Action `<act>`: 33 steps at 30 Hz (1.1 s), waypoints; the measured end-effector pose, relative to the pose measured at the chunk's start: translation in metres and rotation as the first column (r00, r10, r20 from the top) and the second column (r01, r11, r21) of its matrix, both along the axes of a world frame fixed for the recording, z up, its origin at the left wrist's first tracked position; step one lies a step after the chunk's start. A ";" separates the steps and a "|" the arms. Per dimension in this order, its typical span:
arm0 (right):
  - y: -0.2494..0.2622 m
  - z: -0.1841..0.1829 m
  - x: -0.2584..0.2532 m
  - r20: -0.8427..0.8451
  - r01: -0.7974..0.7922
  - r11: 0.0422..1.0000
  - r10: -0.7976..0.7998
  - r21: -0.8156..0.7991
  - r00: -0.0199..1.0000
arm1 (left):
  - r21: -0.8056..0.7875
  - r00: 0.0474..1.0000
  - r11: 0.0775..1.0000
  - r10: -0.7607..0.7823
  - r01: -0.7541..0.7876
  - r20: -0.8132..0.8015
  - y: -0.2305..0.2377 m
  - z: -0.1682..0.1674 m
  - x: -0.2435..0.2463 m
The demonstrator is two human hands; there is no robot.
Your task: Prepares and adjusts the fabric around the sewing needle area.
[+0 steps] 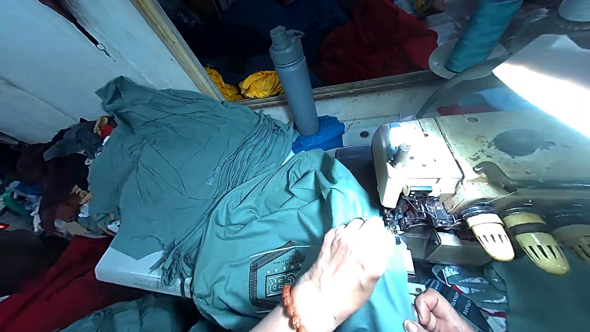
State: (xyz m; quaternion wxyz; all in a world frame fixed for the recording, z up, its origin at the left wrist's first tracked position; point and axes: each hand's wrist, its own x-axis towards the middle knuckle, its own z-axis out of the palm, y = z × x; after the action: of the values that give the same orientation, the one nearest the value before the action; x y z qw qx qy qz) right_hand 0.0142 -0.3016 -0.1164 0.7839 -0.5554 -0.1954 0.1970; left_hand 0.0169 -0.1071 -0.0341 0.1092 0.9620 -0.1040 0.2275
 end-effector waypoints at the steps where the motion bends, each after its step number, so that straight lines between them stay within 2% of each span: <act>1: -0.003 0.001 0.002 0.004 -0.012 1.000 0.012 0.007 1.000 | 0.035 1.000 0.999 -0.011 0.009 0.029 0.000 -0.002 -0.003; 5: -0.005 0.011 0.008 -0.022 -0.046 0.998 0.047 0.033 0.999 | 0.078 0.998 0.997 -0.009 0.005 0.056 0.006 -0.009 -0.005; 10: 0.011 0.041 0.025 0.002 0.085 0.993 -0.085 -0.086 0.996 | -0.032 0.999 0.999 0.024 -0.023 0.030 0.033 -0.016 0.026; 14: 0.020 0.042 0.034 0.104 0.161 0.977 -0.147 -0.140 0.984 | -0.025 0.950 0.988 0.156 -0.155 0.270 0.061 -0.055 0.064; 17: 0.022 0.041 0.035 0.127 0.178 0.975 -0.161 -0.133 0.979 | -0.006 0.928 0.975 0.214 -0.222 0.305 0.067 -0.050 0.057; 20: 0.022 0.041 0.035 0.120 0.180 0.975 -0.165 -0.128 0.979 | -0.018 0.961 0.965 0.263 -0.263 0.087 0.063 -0.007 0.000; 21: 0.021 0.041 0.035 0.120 0.175 0.976 -0.160 -0.127 0.980 | -0.011 0.951 0.953 0.302 -0.303 -0.074 0.068 0.002 -0.026; 22: 0.021 0.040 0.035 0.119 0.174 0.977 -0.160 -0.120 0.980 | 0.005 0.891 0.938 0.332 -0.347 -0.309 0.076 0.007 -0.050; 23: 0.022 0.040 0.035 0.120 0.176 0.978 -0.162 -0.112 0.979 | 0.039 0.712 0.912 0.345 -0.408 -0.611 0.085 0.014 -0.069; 24: 0.022 0.039 0.035 0.120 0.177 0.979 -0.164 -0.105 0.979 | 0.110 0.487 0.885 0.349 -0.452 -0.801 0.095 0.013 -0.084; 25: 0.022 0.039 0.036 0.122 0.172 0.980 -0.159 -0.100 0.980 | 0.156 0.351 0.862 0.354 -0.483 -0.867 0.103 0.004 -0.101; 26: 0.022 0.038 0.036 0.119 0.168 0.981 -0.156 -0.096 0.980 | 0.141 0.363 0.842 0.367 -0.520 -0.857 0.109 -0.011 -0.120; 28: 0.021 0.037 0.035 0.068 0.150 0.986 -0.144 -0.080 0.987 | 0.012 0.469 0.772 0.398 -0.635 -0.788 0.117 -0.029 -0.148; 29: 0.019 0.036 0.034 0.032 0.123 0.990 -0.121 -0.074 0.992 | -0.080 0.525 0.719 0.421 -0.690 -0.740 0.121 -0.026 -0.151; 31: 0.013 0.030 0.028 -0.004 0.031 0.995 -0.032 -0.093 0.999 | -0.252 0.662 0.651 0.520 -0.716 -0.540 0.133 -0.006 -0.143; 33: 0.006 0.019 0.017 0.002 -0.084 0.985 0.085 -0.148 0.996 | -0.292 0.736 0.677 0.602 -0.676 -0.310 0.152 0.023 -0.126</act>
State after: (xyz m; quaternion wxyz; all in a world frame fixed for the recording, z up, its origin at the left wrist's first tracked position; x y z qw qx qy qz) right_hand 0.0316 -0.2959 -0.0971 0.7307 -0.6040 -0.2069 0.2419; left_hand -0.1095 0.0447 -0.0113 0.2187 0.9127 0.2976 0.1751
